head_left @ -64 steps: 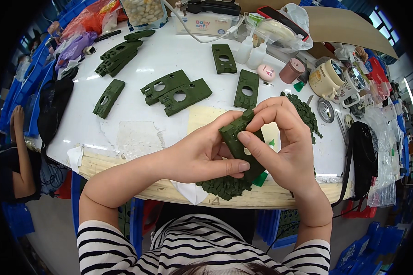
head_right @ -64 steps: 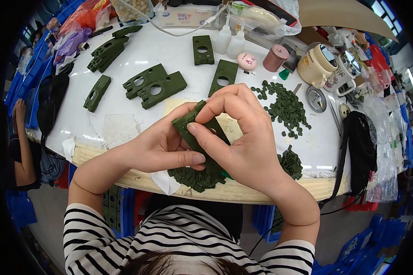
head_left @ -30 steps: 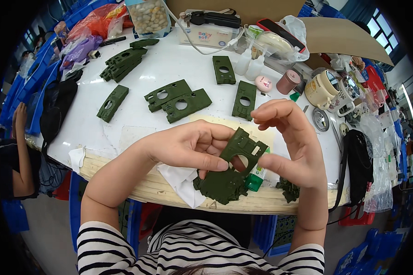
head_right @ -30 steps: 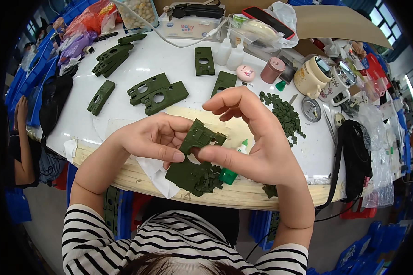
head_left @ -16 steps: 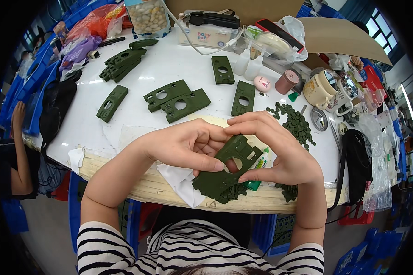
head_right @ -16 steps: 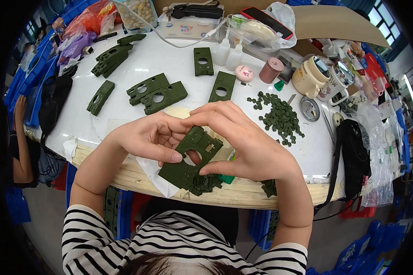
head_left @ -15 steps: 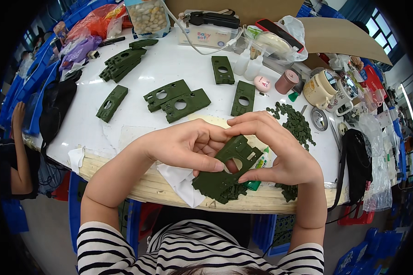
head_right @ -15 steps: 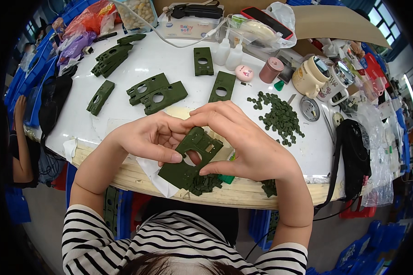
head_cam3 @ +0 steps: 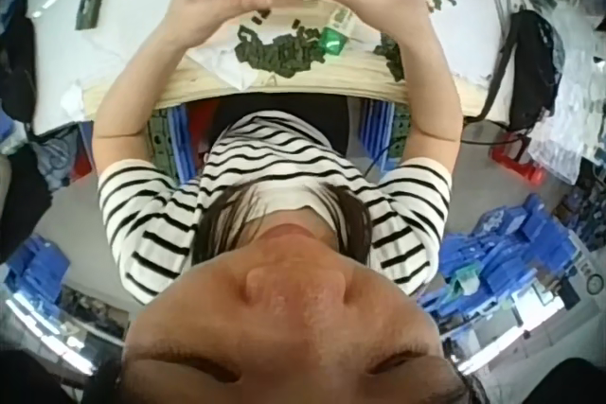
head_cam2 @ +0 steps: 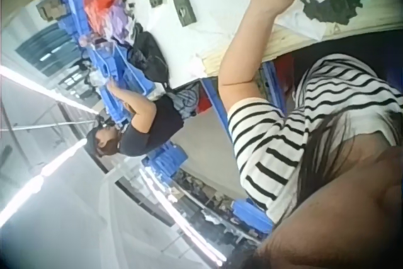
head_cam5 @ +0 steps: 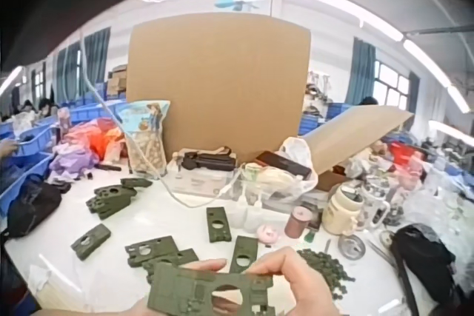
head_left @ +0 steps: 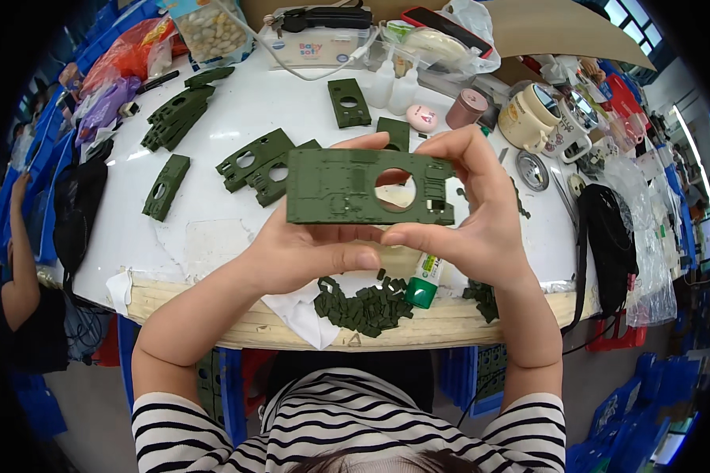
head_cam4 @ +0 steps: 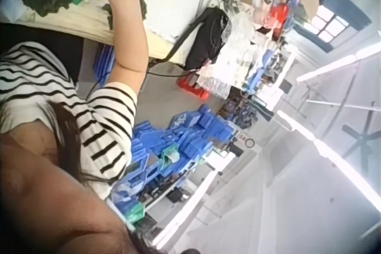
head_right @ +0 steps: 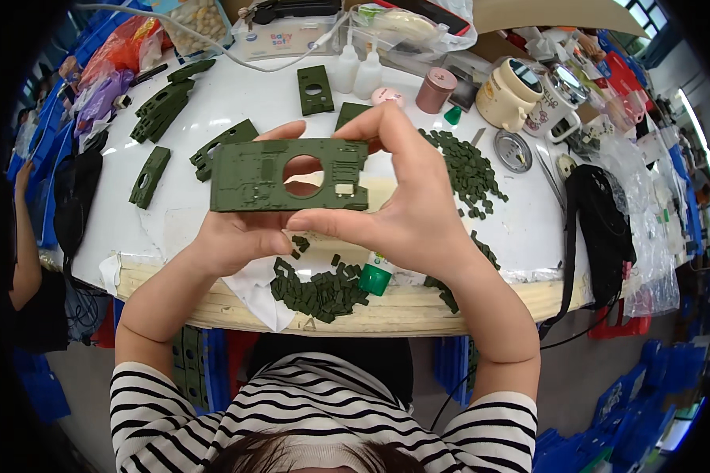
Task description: Assembling green plastic toy tanks by applying glue and attaching small parts.
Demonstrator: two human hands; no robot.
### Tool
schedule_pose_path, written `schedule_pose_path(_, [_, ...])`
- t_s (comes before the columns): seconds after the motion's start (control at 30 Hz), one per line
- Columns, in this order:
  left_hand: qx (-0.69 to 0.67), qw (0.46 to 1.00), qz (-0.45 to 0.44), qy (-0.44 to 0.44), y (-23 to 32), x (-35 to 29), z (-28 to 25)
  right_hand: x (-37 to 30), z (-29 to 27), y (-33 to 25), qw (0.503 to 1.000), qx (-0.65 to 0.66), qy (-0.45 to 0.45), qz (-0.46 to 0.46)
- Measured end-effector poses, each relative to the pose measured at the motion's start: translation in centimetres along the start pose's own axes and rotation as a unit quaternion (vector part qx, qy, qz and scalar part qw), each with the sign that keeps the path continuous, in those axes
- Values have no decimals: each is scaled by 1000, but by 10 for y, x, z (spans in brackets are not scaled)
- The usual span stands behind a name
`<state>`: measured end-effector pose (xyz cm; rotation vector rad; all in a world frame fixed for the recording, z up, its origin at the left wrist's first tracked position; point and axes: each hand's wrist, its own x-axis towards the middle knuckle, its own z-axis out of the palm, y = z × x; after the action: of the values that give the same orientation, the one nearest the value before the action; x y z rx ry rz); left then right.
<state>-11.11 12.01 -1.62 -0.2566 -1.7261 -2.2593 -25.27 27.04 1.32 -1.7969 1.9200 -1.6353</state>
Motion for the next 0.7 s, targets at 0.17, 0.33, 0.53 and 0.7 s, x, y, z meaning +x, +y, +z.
schedule_pose_path(0.17, [-82, 995, -5, 57, 3, -4, -1, -1, 1, -13, 997, -62, 8, -41])
schedule_pose_path(0.33, [-44, 995, -4, 86, 7, -2, -14, -37, -12, -75, 996, -16, -89, -11])
schedule_pose_path(0.53, [-37, 996, -8, 77, 2, -3, -13, -68, 71, -106, 917, 220, 226, -242])
schedule_pose_path(0.7, [-34, 997, -2, 75, 7, -6, -16, -70, 25, -111, 944, 200, 64, -254])
